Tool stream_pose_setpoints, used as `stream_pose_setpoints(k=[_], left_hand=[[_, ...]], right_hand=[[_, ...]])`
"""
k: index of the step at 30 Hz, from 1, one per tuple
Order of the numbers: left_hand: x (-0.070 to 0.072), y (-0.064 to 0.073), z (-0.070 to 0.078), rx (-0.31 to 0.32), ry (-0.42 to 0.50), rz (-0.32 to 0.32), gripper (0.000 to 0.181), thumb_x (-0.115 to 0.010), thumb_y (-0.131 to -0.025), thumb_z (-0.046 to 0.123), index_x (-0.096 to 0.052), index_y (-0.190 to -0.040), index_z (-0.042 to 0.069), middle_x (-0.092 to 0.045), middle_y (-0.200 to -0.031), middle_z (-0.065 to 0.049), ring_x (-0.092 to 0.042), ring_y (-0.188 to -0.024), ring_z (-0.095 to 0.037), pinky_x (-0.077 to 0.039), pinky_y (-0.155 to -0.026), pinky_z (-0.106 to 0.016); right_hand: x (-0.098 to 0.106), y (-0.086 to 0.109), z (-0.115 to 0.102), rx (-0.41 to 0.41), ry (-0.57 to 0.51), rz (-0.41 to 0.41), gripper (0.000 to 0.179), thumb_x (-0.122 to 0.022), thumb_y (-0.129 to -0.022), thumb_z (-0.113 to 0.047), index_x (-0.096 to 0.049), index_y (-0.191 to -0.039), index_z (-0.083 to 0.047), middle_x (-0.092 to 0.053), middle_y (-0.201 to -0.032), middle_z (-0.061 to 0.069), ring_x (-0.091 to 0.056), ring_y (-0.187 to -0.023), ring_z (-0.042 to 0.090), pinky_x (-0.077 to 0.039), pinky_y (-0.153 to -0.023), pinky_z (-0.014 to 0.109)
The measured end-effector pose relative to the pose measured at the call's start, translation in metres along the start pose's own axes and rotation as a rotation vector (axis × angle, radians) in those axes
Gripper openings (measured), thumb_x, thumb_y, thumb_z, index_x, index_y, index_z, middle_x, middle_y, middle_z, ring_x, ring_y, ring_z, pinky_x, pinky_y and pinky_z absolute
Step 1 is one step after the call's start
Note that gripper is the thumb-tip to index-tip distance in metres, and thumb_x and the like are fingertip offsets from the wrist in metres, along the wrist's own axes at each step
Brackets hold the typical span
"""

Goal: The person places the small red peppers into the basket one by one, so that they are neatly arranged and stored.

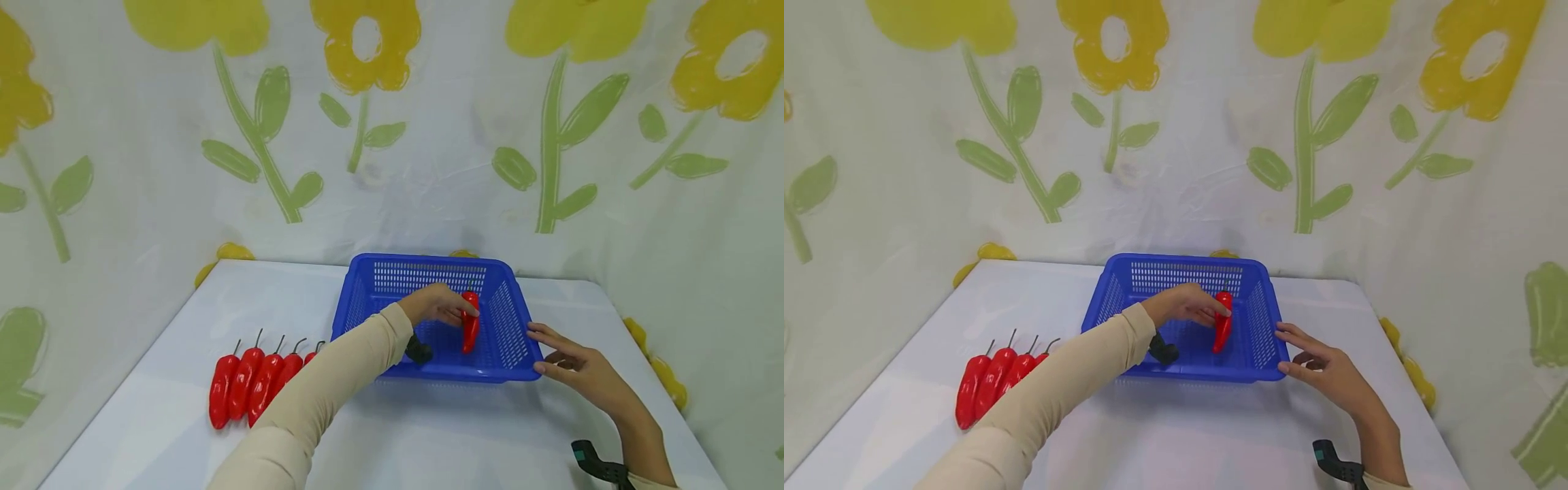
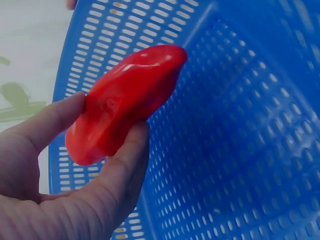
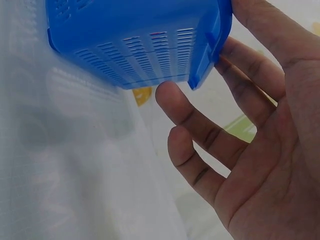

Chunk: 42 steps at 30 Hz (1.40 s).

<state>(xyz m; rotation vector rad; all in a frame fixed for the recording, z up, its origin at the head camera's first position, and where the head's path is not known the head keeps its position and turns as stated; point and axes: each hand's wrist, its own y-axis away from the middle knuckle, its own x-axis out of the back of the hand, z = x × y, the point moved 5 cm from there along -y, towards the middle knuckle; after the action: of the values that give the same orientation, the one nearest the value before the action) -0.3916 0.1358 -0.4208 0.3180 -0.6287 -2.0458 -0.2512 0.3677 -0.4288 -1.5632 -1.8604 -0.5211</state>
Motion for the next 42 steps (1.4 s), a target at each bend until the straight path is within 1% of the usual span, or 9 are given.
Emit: stream_pose_setpoints(k=[9,13,21,26,27,30,33,34,42], left_hand=[[-0.007,-0.009,-0.005,0.09,-0.007,-0.021,0.06,-0.078,-0.085,0.0,-0.044,-0.134,-0.01,-0.063,-0.11,-0.026,-0.064,-0.11,-0.039,-0.05,-0.1,-0.044],[-0.008,-0.01,-0.006,0.101,-0.044,-0.028,0.054,-0.077,-0.085,-0.002,-0.047,-0.129,-0.011,-0.063,-0.106,-0.025,-0.065,-0.107,-0.036,-0.052,-0.098,-0.043],[-0.013,-0.012,-0.005,0.126,-0.028,-0.039,0.042,-0.076,-0.087,-0.001,-0.051,-0.119,-0.01,-0.06,-0.102,-0.023,-0.063,-0.109,-0.036,-0.05,-0.101,-0.043],[-0.015,-0.011,-0.003,0.077,-0.091,-0.007,0.045,-0.078,-0.086,0.003,-0.053,-0.12,-0.011,-0.062,-0.104,-0.023,-0.064,-0.107,-0.035,-0.053,-0.096,-0.041],[-0.015,-0.017,-0.005,0.068,-0.1,0.003,0.048,-0.08,-0.084,0.005,-0.053,-0.121,-0.01,-0.062,-0.106,-0.023,-0.065,-0.105,-0.035,-0.055,-0.092,-0.041],[-0.015,-0.017,-0.004,0.036,-0.151,0.019,0.057,-0.082,-0.083,0.008,-0.05,-0.126,-0.011,-0.061,-0.114,-0.025,-0.065,-0.104,-0.036,-0.057,-0.089,-0.041],[-0.014,-0.015,-0.003,0.007,-0.17,0.03,0.059,-0.082,-0.084,0.012,-0.05,-0.129,-0.012,-0.06,-0.118,-0.029,-0.065,-0.104,-0.038,-0.057,-0.089,-0.043],[-0.013,-0.009,0.0,-0.006,-0.177,0.034,0.057,-0.08,-0.086,0.011,-0.05,-0.128,-0.012,-0.06,-0.119,-0.029,-0.065,-0.105,-0.039,-0.055,-0.092,-0.044],[-0.002,0.0,0.011,-0.113,-0.077,0.031,0.044,-0.073,-0.09,0.007,-0.057,-0.124,-0.016,-0.063,-0.12,-0.031,-0.063,-0.114,-0.042,-0.05,-0.1,-0.047]], right_hand=[[-0.004,-0.001,-0.002,-0.029,-0.015,-0.007,0.054,-0.07,-0.094,-0.036,-0.055,-0.145,-0.026,-0.042,-0.155,0.007,-0.063,-0.103,0.024,-0.054,-0.081,0.03],[-0.006,-0.002,-0.003,-0.019,-0.008,-0.001,0.055,-0.071,-0.093,-0.037,-0.055,-0.145,-0.026,-0.042,-0.155,0.005,-0.063,-0.102,0.023,-0.054,-0.082,0.03],[-0.004,-0.006,-0.008,0.004,0.015,-0.002,0.055,-0.07,-0.094,-0.038,-0.055,-0.145,-0.027,-0.043,-0.155,0.006,-0.063,-0.101,0.019,-0.054,-0.084,0.038],[-0.002,-0.007,-0.011,0.004,-0.002,-0.009,0.055,-0.07,-0.094,-0.037,-0.055,-0.145,-0.027,-0.042,-0.155,0.006,-0.063,-0.102,0.019,-0.054,-0.085,0.039],[-0.002,-0.006,-0.011,0.003,-0.005,-0.011,0.055,-0.071,-0.093,-0.036,-0.055,-0.145,-0.027,-0.042,-0.155,0.006,-0.063,-0.102,0.018,-0.055,-0.085,0.039],[-0.001,-0.004,-0.011,0.013,-0.011,-0.017,0.055,-0.071,-0.094,-0.034,-0.055,-0.145,-0.025,-0.042,-0.155,0.007,-0.063,-0.102,0.018,-0.055,-0.083,0.035],[0.0,-0.002,-0.01,0.021,-0.018,-0.014,0.054,-0.071,-0.094,-0.032,-0.055,-0.145,-0.025,-0.042,-0.155,0.007,-0.063,-0.101,0.018,-0.055,-0.081,0.032],[0.001,-0.001,-0.009,0.022,-0.022,-0.012,0.054,-0.071,-0.094,-0.031,-0.055,-0.145,-0.025,-0.043,-0.155,0.007,-0.064,-0.101,0.019,-0.055,-0.081,0.031],[0.005,0.002,0.002,0.025,-0.017,-0.008,0.053,-0.07,-0.094,-0.033,-0.056,-0.144,-0.024,-0.044,-0.154,0.009,-0.064,-0.1,0.018,-0.055,-0.081,0.029]])
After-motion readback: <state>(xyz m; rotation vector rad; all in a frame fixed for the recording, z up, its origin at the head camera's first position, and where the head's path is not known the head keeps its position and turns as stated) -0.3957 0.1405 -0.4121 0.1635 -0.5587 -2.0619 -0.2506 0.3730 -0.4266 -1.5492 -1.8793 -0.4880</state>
